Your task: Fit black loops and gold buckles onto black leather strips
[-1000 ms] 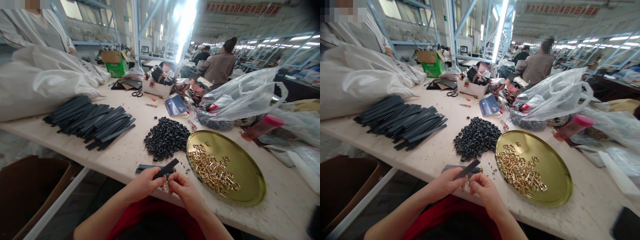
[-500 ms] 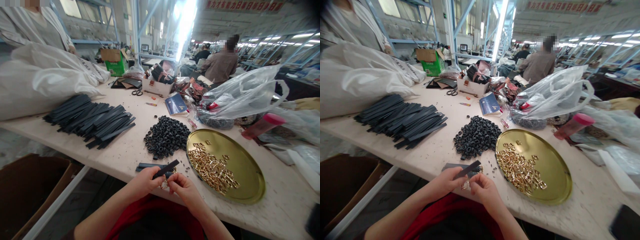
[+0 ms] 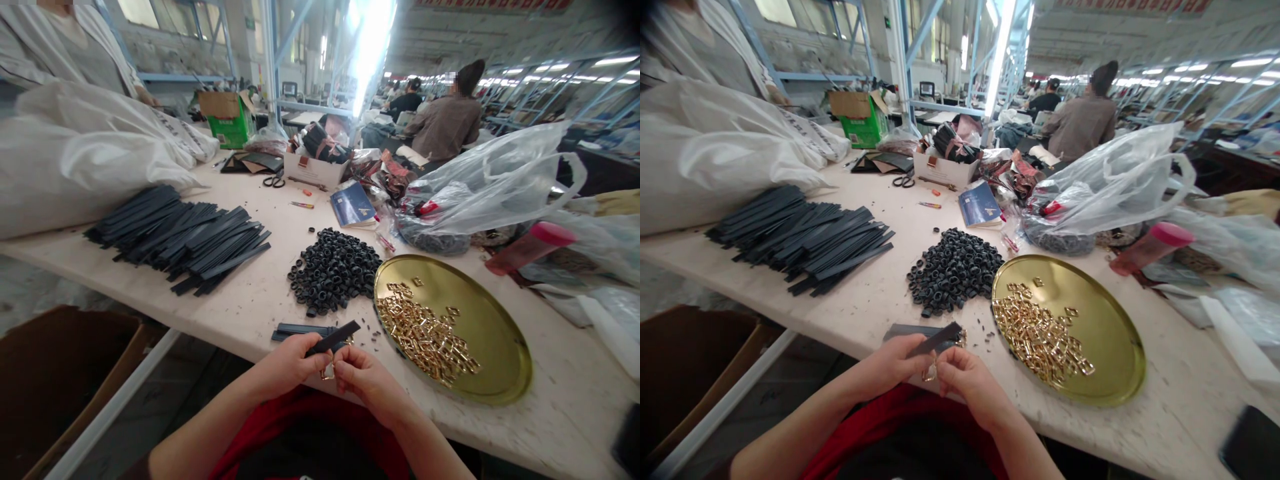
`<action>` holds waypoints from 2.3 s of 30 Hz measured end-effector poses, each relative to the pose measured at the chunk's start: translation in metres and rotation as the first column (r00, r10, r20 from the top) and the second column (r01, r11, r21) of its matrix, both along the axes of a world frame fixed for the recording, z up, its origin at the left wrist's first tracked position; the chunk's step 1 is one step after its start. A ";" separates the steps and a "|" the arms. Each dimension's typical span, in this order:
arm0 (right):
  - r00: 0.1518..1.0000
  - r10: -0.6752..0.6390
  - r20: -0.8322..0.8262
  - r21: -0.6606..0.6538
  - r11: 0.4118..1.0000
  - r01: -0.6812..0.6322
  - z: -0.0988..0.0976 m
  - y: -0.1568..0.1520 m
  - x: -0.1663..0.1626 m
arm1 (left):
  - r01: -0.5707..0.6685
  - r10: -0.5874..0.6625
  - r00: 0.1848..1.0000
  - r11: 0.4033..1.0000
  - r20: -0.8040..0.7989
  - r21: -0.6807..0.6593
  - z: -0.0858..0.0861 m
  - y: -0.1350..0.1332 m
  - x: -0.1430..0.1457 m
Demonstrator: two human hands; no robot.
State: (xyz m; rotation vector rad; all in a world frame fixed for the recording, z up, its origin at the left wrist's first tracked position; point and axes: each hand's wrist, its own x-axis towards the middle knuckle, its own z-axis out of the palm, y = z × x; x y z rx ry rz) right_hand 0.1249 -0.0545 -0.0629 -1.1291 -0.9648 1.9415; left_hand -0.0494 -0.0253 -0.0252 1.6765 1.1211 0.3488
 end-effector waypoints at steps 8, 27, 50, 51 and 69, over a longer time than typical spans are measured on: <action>0.977 0.033 0.210 0.060 0.997 -0.046 0.006 0.002 0.000 | 0.059 -0.031 0.982 0.988 -0.188 0.144 -0.006 -0.001 0.002; 0.997 0.077 -0.018 -0.087 0.993 -0.078 -0.006 -0.004 0.004 | 0.058 -0.056 0.998 0.998 -0.038 0.038 -0.004 -0.003 0.001; 0.976 -0.066 0.206 0.139 0.990 0.038 -0.004 -0.004 -0.008 | -0.063 0.063 0.997 0.998 -0.045 0.017 -0.013 -0.001 0.011; 0.986 -0.081 0.143 0.107 0.992 0.066 -0.004 -0.003 -0.009 | -0.099 0.099 0.995 0.995 0.005 -0.021 -0.014 -0.001 0.012; 0.941 -0.337 0.036 0.099 0.938 0.332 0.006 -0.005 -0.012 | -0.228 0.294 0.933 0.929 0.208 -0.291 -0.016 -0.012 0.020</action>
